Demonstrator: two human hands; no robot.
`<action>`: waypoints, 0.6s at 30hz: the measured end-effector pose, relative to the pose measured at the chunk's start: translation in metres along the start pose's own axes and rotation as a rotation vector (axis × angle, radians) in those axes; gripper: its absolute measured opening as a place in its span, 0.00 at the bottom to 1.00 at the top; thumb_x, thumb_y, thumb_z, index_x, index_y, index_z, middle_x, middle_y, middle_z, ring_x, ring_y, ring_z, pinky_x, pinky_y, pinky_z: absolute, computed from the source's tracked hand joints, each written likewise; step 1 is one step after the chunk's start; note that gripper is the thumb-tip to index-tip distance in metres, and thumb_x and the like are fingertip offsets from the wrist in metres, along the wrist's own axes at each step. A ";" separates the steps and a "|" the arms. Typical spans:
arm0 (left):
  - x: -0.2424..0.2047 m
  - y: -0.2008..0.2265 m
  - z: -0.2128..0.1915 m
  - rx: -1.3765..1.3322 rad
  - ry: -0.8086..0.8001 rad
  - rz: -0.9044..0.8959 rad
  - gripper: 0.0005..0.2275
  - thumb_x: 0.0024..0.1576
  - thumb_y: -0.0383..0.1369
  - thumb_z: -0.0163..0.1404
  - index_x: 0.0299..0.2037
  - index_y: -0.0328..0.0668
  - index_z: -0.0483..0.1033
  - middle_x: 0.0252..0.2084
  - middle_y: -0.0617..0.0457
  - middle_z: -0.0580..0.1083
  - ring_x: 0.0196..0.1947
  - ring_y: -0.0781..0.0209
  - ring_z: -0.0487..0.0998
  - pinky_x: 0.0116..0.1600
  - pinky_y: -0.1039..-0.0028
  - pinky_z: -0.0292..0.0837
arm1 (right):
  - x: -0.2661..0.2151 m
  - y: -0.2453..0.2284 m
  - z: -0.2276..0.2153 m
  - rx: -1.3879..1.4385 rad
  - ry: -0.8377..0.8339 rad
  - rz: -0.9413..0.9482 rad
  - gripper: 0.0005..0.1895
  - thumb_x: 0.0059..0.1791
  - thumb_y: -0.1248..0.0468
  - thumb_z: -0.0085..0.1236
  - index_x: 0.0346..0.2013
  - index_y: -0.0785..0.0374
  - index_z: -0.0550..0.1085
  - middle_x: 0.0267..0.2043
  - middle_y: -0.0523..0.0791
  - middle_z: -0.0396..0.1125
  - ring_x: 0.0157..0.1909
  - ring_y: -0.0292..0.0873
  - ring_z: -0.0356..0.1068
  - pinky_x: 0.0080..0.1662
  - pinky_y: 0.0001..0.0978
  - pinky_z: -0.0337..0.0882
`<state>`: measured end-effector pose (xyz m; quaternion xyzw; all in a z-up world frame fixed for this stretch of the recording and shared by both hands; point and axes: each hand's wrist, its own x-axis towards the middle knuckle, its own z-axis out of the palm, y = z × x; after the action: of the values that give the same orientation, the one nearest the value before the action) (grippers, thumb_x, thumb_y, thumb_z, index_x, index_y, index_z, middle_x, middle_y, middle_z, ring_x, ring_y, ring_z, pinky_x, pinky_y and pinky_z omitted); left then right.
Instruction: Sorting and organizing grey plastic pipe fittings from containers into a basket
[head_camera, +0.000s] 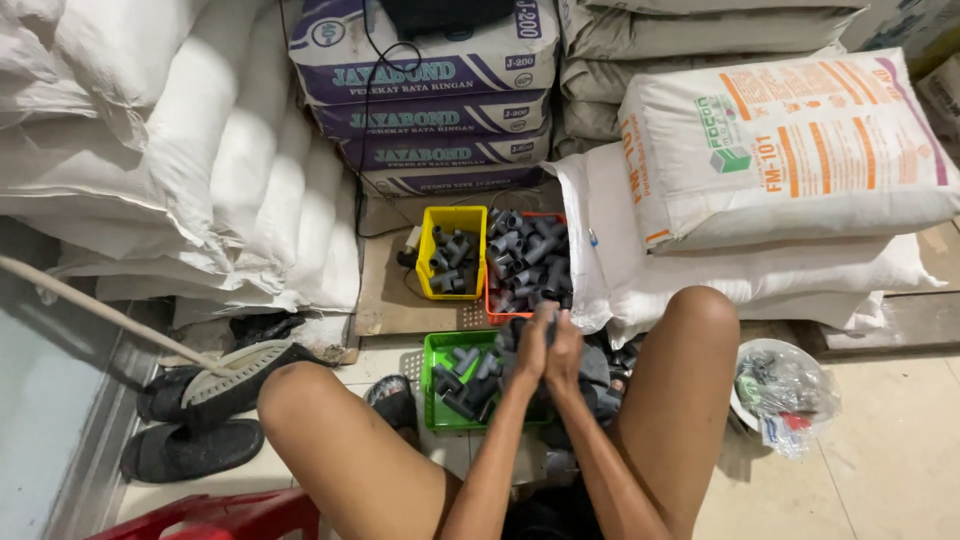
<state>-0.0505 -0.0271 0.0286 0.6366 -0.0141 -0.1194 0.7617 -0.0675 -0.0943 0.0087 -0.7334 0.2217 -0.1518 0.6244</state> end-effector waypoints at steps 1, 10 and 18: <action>0.003 0.004 0.001 0.003 0.002 0.000 0.21 0.67 0.46 0.37 0.56 0.40 0.78 0.58 0.46 0.75 0.62 0.53 0.70 0.71 0.59 0.57 | 0.009 -0.001 -0.004 0.003 -0.002 0.002 0.34 0.56 0.43 0.47 0.11 0.59 0.68 0.14 0.44 0.60 0.21 0.42 0.58 0.30 0.37 0.57; 0.029 -0.032 -0.035 0.065 -0.045 -0.453 0.39 0.54 0.62 0.56 0.69 0.44 0.66 0.69 0.43 0.65 0.71 0.44 0.62 0.71 0.51 0.58 | 0.013 0.000 -0.015 -0.203 -0.087 -0.013 0.37 0.56 0.42 0.46 0.07 0.59 0.63 0.10 0.43 0.57 0.19 0.44 0.54 0.29 0.40 0.56; 0.021 -0.032 -0.048 0.496 -0.021 -0.126 0.24 0.66 0.52 0.38 0.55 0.38 0.73 0.55 0.34 0.74 0.61 0.35 0.70 0.63 0.47 0.65 | 0.021 0.030 -0.005 -0.241 -0.148 0.036 0.20 0.54 0.46 0.55 0.48 0.59 0.78 0.45 0.55 0.75 0.50 0.57 0.74 0.50 0.49 0.71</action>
<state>-0.0275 0.0104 -0.0144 0.8023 -0.0110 -0.1661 0.5732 -0.0563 -0.1134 -0.0214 -0.8082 0.2048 -0.0581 0.5491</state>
